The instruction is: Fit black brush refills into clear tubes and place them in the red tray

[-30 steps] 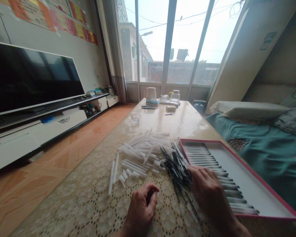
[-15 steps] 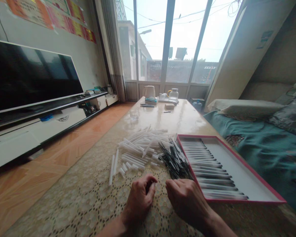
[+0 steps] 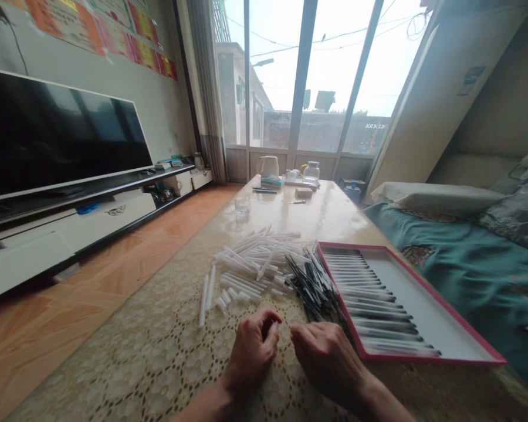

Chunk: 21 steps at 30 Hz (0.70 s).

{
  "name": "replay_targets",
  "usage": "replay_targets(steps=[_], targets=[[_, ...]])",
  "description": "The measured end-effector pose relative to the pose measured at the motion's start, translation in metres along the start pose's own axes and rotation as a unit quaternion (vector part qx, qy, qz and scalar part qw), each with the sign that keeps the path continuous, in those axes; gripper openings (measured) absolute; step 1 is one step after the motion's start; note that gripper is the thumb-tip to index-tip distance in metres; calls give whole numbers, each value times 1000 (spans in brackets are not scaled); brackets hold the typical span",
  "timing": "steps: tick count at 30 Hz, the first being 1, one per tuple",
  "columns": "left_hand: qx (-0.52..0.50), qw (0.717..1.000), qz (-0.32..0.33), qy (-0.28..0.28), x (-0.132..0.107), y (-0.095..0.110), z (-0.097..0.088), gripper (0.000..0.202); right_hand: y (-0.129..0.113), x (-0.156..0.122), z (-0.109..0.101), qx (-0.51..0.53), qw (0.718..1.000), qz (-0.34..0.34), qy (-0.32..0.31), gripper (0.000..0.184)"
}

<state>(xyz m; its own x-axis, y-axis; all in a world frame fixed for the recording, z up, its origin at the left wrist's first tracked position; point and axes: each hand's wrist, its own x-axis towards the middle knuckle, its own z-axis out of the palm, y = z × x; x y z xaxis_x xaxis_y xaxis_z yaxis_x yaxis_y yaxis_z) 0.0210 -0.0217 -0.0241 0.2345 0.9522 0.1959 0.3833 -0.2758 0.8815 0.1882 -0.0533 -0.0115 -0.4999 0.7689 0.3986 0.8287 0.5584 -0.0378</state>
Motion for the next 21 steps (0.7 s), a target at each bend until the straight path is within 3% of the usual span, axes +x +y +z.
replay_targets(steps=[12,21], targets=[[-21,999,-32,16,-4,6,-2,16,-4,0,10,28,996,-6,85,23],[-8,998,-57,-23,-11,6,-9,15,-14,-4,17,44,996,12,74,19]])
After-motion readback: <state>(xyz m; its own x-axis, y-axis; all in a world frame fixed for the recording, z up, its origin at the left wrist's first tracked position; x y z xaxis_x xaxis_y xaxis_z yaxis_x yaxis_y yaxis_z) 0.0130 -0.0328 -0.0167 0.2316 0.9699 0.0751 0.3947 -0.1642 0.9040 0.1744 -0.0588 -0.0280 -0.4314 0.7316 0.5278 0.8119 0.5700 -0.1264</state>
